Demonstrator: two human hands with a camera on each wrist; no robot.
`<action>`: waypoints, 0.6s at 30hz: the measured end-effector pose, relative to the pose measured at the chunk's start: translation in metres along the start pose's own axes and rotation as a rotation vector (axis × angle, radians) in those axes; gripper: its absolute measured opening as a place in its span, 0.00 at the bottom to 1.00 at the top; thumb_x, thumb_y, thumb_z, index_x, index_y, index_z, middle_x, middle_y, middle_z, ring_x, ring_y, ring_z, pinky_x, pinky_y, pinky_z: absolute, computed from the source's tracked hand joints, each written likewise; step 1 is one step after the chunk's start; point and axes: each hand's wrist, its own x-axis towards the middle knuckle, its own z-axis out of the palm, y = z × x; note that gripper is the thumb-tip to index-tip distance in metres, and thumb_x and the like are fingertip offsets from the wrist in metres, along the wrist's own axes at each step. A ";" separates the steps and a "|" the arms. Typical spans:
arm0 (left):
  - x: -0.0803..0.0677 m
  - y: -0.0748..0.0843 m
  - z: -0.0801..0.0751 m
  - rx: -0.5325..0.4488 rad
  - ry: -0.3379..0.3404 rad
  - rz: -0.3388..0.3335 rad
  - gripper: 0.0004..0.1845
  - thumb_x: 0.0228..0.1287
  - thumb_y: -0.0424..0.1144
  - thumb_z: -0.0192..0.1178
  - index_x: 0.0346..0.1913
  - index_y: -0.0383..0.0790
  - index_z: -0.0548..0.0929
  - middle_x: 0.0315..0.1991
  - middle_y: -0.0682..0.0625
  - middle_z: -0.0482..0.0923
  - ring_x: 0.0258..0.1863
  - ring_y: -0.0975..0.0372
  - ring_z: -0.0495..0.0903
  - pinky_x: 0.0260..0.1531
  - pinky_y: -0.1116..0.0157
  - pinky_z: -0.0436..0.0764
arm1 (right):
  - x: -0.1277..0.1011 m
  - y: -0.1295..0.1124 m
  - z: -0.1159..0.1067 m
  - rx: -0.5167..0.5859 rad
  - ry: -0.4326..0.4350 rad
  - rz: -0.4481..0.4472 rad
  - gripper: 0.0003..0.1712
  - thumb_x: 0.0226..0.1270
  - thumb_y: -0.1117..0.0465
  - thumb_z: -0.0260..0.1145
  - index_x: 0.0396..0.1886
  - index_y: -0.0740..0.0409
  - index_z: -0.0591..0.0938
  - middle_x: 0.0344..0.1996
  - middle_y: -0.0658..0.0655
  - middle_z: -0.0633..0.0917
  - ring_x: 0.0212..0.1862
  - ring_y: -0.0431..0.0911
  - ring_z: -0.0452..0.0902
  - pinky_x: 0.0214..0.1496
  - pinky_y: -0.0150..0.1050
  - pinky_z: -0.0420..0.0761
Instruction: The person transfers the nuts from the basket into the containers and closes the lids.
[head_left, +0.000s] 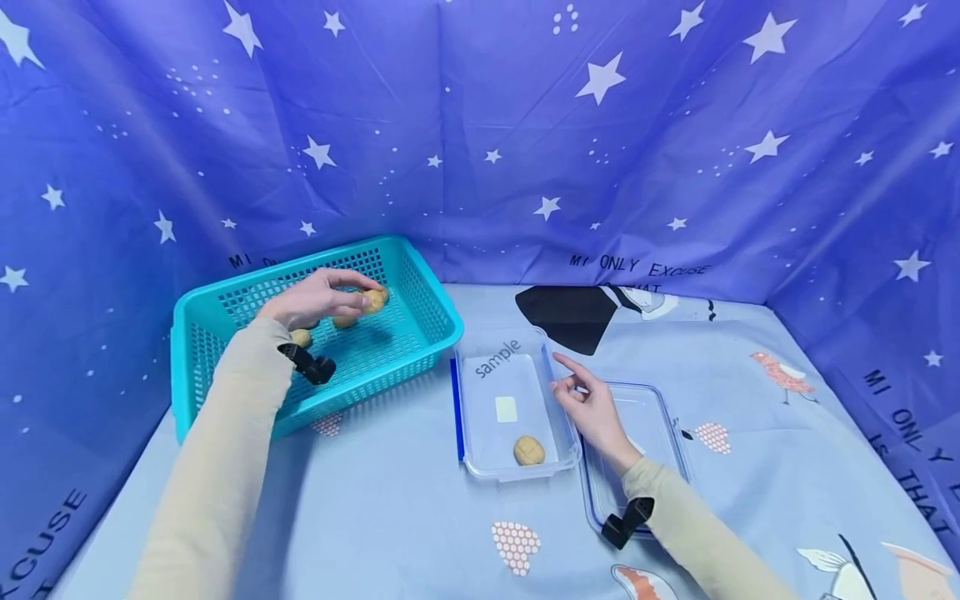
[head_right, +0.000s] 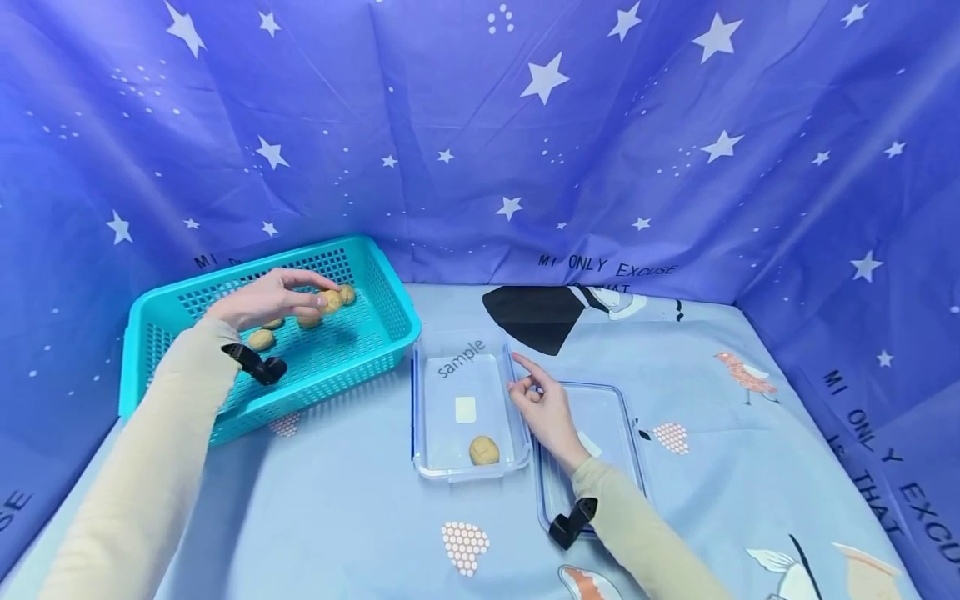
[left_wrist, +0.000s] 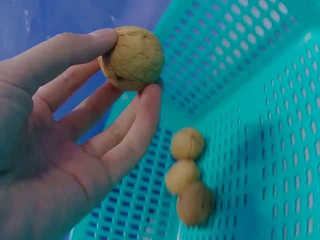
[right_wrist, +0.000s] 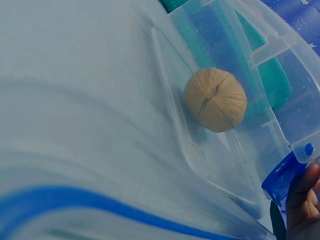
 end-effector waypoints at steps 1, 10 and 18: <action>0.002 0.003 0.002 0.008 -0.012 0.012 0.22 0.69 0.36 0.60 0.63 0.32 0.74 0.64 0.41 0.66 0.54 0.52 0.76 0.55 0.52 0.75 | 0.001 0.002 0.000 -0.002 0.000 0.001 0.25 0.63 0.77 0.59 0.61 0.73 0.73 0.26 0.59 0.76 0.17 0.34 0.60 0.19 0.26 0.61; 0.011 0.028 0.023 0.107 -0.049 0.069 0.19 0.67 0.36 0.61 0.60 0.37 0.79 0.56 0.42 0.73 0.50 0.51 0.77 0.49 0.56 0.77 | 0.008 0.040 0.002 0.013 0.018 -0.027 0.25 0.64 0.72 0.61 0.62 0.66 0.75 0.26 0.55 0.77 0.16 0.35 0.60 0.17 0.27 0.61; 0.014 0.044 0.035 0.053 -0.102 0.109 0.20 0.68 0.34 0.60 0.61 0.32 0.76 0.53 0.39 0.75 0.51 0.43 0.76 0.49 0.58 0.79 | 0.008 0.044 0.001 0.018 0.047 -0.116 0.24 0.62 0.70 0.61 0.60 0.65 0.78 0.24 0.50 0.77 0.16 0.33 0.60 0.16 0.28 0.61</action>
